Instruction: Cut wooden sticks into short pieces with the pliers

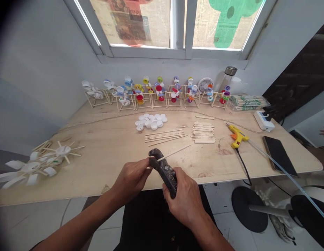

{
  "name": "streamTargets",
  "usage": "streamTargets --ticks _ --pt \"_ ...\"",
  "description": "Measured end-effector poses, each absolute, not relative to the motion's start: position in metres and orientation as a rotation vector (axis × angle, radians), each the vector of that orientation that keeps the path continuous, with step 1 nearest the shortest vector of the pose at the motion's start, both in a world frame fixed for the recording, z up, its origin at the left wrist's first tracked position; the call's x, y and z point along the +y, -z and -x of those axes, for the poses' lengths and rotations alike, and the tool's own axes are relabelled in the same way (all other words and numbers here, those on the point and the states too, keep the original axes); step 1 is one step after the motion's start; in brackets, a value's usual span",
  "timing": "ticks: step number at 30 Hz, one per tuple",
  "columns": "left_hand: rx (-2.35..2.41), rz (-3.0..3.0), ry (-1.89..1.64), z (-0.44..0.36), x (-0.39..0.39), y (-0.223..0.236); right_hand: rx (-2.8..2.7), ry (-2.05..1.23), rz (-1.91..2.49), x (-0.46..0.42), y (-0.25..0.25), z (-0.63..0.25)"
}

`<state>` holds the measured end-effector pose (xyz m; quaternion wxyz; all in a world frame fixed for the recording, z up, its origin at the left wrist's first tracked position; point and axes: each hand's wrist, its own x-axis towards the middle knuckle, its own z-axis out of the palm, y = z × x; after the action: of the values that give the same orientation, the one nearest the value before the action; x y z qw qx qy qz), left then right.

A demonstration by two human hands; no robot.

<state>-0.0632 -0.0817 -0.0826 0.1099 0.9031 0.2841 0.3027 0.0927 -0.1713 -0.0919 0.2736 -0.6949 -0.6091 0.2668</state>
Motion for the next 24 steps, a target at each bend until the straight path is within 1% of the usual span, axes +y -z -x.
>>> streamTargets --ticks 24 --pt "0.777 -2.441 -0.745 0.0643 -0.0733 0.0776 -1.662 -0.762 1.854 -0.1653 0.0952 -0.0944"
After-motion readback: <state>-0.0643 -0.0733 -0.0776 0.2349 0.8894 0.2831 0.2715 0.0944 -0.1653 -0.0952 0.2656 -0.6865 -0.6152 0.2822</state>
